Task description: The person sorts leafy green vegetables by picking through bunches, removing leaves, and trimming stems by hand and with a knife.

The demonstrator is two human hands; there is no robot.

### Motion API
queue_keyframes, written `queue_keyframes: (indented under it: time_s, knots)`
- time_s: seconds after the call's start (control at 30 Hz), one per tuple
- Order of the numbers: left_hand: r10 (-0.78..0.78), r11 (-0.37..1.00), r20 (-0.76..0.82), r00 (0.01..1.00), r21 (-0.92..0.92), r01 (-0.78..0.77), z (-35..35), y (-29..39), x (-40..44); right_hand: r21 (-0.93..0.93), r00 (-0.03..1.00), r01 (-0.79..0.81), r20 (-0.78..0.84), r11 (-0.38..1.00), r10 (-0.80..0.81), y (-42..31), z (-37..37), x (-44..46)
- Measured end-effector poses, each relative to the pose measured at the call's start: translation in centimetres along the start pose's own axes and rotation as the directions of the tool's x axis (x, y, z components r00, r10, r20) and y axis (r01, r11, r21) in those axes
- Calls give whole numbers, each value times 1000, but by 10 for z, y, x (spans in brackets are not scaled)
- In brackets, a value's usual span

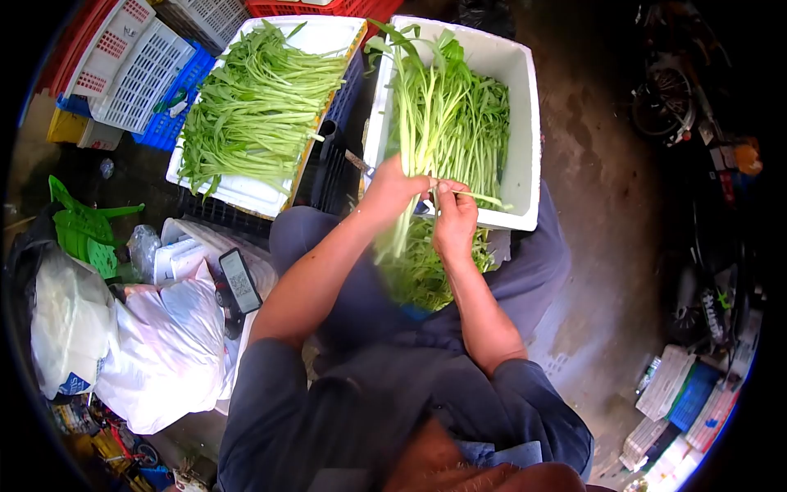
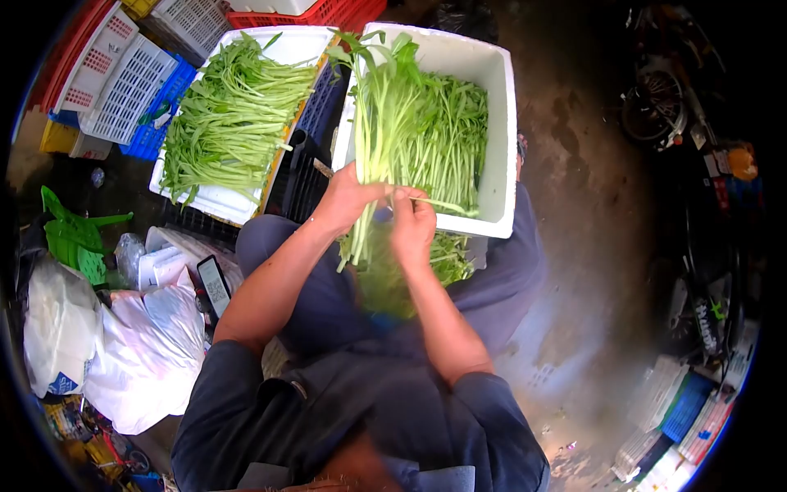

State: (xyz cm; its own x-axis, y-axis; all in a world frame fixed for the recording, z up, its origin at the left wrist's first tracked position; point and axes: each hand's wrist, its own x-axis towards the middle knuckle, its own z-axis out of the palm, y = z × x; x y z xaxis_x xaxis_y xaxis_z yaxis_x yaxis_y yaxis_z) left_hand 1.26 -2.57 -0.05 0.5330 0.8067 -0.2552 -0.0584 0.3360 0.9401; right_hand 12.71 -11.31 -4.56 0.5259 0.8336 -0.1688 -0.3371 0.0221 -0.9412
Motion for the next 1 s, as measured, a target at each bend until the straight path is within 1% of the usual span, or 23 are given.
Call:
queue_keyframes:
  time_s: [0.07, 0.17, 0.2, 0.3, 0.4, 0.5, 0.53, 0.63, 0.67, 0.7, 0.73, 0.77, 0.83, 0.87, 0.97, 1.0]
  knots:
    - [9, 1000, -12, 1000, 5, -9, -4, -10, 3, -11, 999, -45, -18, 999, 45, -7, 1, -6]
    - [18, 1000, 14, 1000, 14, -18, -3, -3, 1, -42, 987, -154, 44, 987, 155, -7, -4, -12]
    - [23, 1000, 19, 1000, 8, -23, -4, -4, 2, -143, 989, -126, 59, 982, 135, -2, -8, -13]
    - [13, 987, -12, 1000, -159, -14, -6, -2, 4, -228, 1000, -6, 0, 974, 6, 18, -10, -17]
    - [5, 964, -80, 997, -266, -26, -4, 8, 1, -305, 996, 21, 91, 952, 7, 17, -17, -28]
    - [7, 955, -97, 995, -296, -36, -10, 9, 4, -507, 979, 77, 203, 858, 32, 12, -34, -46]
    - [13, 950, -101, 995, -308, -44, -11, 10, 5, -517, 971, -13, 198, 856, 134, 12, -41, -55]
    - [-27, 946, -88, 996, -324, -3, -13, 13, 3, -743, 901, -46, 258, 668, 349, 36, -78, -75]
    - [-28, 948, -92, 995, -318, -3, -12, 13, 2, -840, 888, 103, 319, 533, 331, 34, -91, -78]
    - [-27, 951, -95, 995, -309, -4, -10, 12, 1, -892, 867, 252, 380, 375, 321, 24, -98, -79]
    - [-27, 954, -97, 995, -299, -3, -9, 12, 1, -899, 840, 389, 437, 202, 323, 18, -99, -78]
    - [-18, 962, -85, 996, -274, -6, -10, 9, 3, -914, 860, 302, 384, 271, 337, 11, -100, -71]
    - [-5, 976, -51, 999, -219, -6, -13, 0, 6, -910, 886, 109, 271, 399, 375, -38, -74, -50]
    - [0, 986, -74, 997, -168, -12, -11, -2, 8, -731, 926, 49, 289, 681, 243, -18, -81, -41]
    - [17, 991, -56, 998, -131, -24, -7, -2, 6, -448, 954, 7, 271, 894, 129, -42, -36, -18]
    - [25, 993, -54, 998, -113, -31, -8, -7, 7, -405, 957, 24, 272, 914, 96, -35, -27, -9]
